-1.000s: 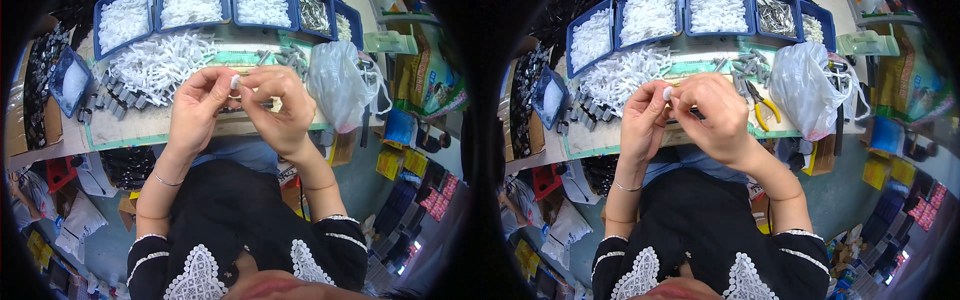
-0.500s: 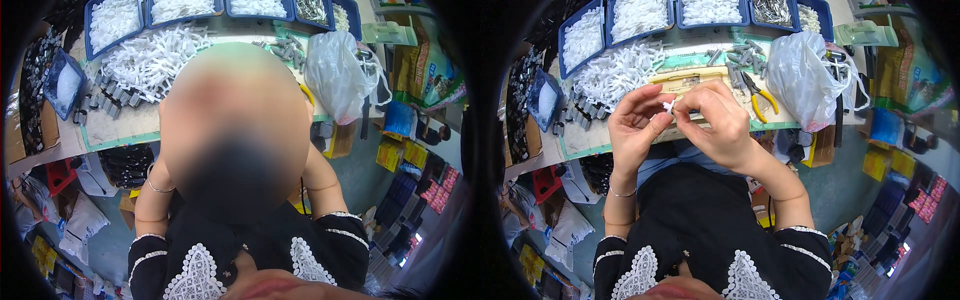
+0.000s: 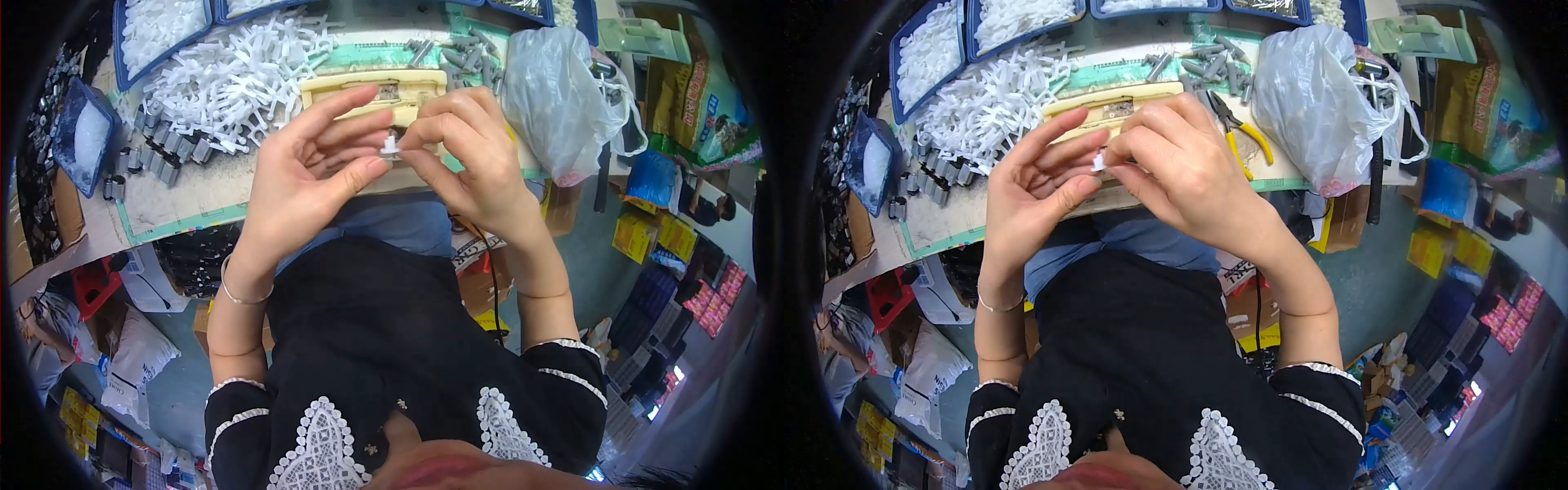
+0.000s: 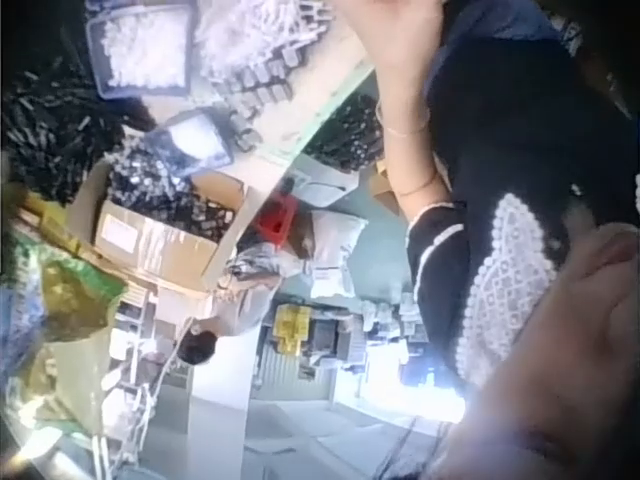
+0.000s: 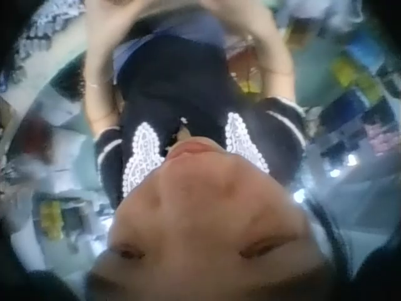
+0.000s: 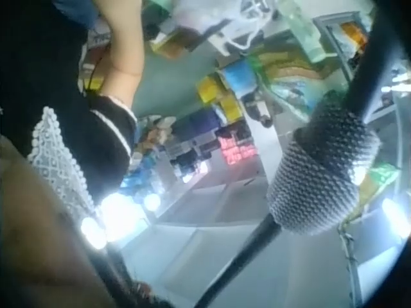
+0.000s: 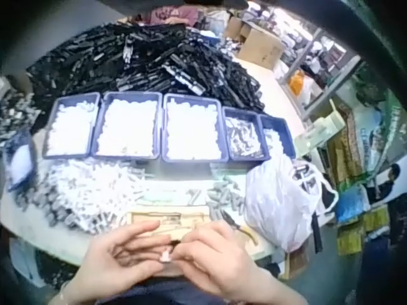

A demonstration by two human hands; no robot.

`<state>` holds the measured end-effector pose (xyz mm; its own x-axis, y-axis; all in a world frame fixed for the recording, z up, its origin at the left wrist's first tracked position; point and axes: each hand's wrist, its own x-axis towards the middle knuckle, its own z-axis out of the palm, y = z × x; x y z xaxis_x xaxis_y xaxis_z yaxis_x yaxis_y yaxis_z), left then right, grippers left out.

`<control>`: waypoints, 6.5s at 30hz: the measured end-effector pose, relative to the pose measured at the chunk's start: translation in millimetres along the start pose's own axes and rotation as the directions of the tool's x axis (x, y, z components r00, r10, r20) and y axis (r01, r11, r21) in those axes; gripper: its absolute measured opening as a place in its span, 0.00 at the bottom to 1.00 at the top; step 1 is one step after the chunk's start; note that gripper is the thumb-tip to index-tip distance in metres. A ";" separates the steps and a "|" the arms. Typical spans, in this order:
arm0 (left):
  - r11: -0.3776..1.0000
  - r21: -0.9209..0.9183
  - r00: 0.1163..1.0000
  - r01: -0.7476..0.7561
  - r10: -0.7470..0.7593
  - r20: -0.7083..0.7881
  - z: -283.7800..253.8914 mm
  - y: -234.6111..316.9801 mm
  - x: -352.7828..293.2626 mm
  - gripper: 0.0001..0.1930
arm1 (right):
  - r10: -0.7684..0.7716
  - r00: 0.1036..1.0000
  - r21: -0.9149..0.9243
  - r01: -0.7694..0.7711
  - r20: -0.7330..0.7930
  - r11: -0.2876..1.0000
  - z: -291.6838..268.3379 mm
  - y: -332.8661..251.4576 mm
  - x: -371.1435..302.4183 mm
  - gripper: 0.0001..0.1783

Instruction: Assembling small mechanical or electrical components using a jig and screwdriver.

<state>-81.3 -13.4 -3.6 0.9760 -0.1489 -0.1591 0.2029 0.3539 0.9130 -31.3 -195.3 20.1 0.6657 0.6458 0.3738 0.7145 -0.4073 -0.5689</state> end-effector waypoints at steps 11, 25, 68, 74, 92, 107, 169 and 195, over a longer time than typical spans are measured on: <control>0.079 0.917 0.817 -0.392 0.489 0.307 -10.7 -35.2 -16.1 0.17 | 0.010 0.980 -0.200 0.031 0.201 0.979 14.5 21.0 -9.2 0.06; -0.095 0.900 0.757 -0.425 0.508 0.411 -8.4 -50.0 -20.9 0.18 | 0.086 0.966 -0.144 -0.052 0.242 0.988 11.6 19.2 -8.6 0.04; 0.745 0.658 0.824 -0.108 0.437 -0.360 -56.7 -1.0 -14.4 0.07 | 0.391 0.916 0.288 -0.401 0.096 0.869 11.6 56.3 38.8 0.13; 0.739 0.625 0.700 -0.251 0.584 -0.410 -77.5 21.3 -33.6 0.06 | 0.566 0.823 0.739 -0.411 0.050 0.533 18.5 45.0 35.5 0.10; -0.239 0.967 0.805 0.090 0.590 0.070 -221.9 93.1 -27.1 0.04 | 0.409 0.909 0.626 -0.273 -0.080 0.730 22.9 30.8 46.9 0.12; 0.879 0.445 0.842 -0.172 0.365 -0.396 -110.6 87.4 -50.9 0.07 | 0.302 0.953 0.834 -0.171 0.006 0.525 1.6 -22.5 51.9 0.18; 0.902 0.409 0.870 -0.134 0.305 -0.387 -115.2 83.4 -44.1 0.07 | 0.312 0.949 0.750 -0.233 0.037 0.619 23.2 -28.7 45.3 0.16; 0.981 0.158 0.979 -0.114 0.138 -0.153 -46.2 31.2 -7.0 0.07 | 0.347 0.931 0.771 -0.305 0.116 0.559 28.5 -9.9 26.7 0.17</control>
<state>-78.1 41.3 8.7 0.9952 0.0444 -0.0872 0.0755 0.2178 0.9731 -26.7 -155.7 14.9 0.8426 0.5346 0.0653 0.0310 0.0729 -0.9969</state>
